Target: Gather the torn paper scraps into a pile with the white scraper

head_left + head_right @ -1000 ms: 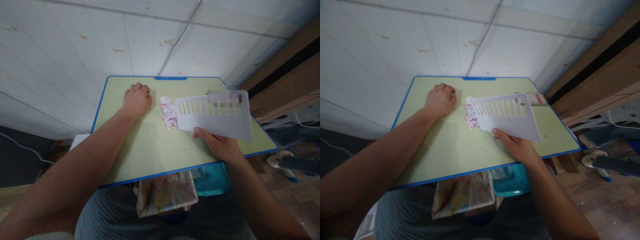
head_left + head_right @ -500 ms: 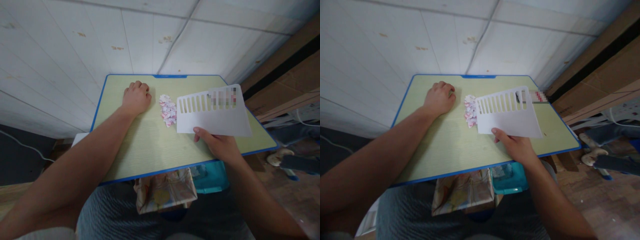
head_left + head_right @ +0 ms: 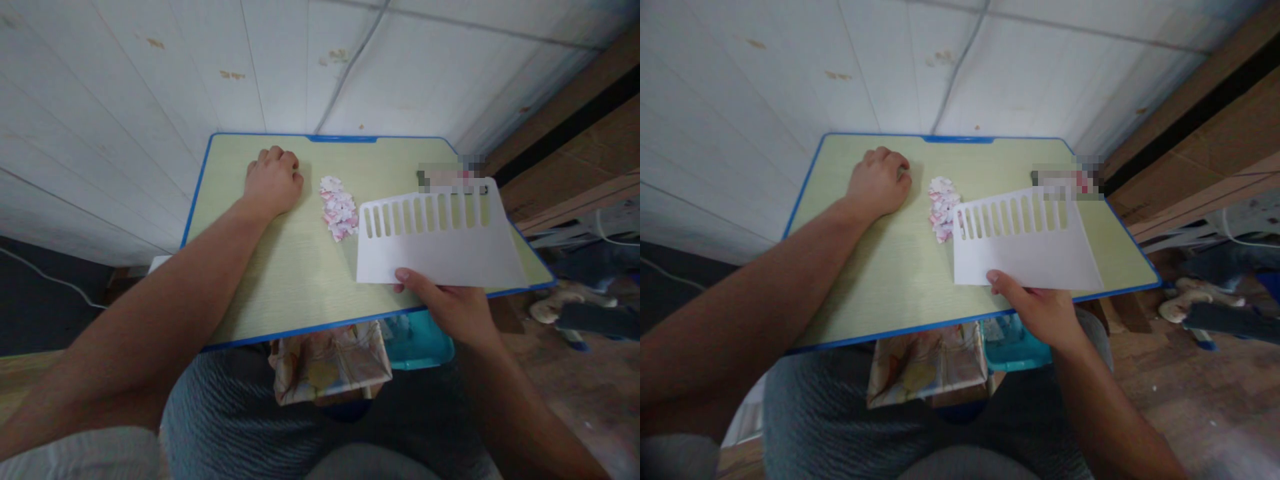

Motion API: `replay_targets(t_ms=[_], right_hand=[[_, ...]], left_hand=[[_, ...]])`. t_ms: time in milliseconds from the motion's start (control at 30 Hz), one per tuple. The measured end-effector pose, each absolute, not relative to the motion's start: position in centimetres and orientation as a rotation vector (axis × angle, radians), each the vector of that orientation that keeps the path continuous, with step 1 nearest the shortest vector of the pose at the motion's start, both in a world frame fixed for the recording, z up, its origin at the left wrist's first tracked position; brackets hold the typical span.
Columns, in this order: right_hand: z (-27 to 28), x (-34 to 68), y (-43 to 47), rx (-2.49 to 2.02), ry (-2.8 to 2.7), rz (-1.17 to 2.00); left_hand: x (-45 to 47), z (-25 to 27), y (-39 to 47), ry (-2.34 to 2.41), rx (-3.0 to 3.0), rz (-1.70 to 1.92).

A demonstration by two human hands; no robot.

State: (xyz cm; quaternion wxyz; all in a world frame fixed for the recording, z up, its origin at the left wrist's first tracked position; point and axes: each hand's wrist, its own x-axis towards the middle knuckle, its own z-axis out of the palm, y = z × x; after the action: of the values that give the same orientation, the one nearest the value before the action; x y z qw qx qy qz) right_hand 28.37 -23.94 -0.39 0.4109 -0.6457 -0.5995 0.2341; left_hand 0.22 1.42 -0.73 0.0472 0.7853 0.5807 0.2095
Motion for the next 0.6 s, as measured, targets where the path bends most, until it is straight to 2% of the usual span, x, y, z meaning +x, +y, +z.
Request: replay_targets(t_ms=[467,600], right_hand=[[-0.8,28.6,-24.8,-1.620,-1.298,0.557],[-0.7,28.6,-26.1,-1.574,-1.430,0.675]], left_hand=[[0.2,-0.1,1.2,1.763,2.346,0.604],[0.3,0.0,1.1,1.771,2.359,0.606]])
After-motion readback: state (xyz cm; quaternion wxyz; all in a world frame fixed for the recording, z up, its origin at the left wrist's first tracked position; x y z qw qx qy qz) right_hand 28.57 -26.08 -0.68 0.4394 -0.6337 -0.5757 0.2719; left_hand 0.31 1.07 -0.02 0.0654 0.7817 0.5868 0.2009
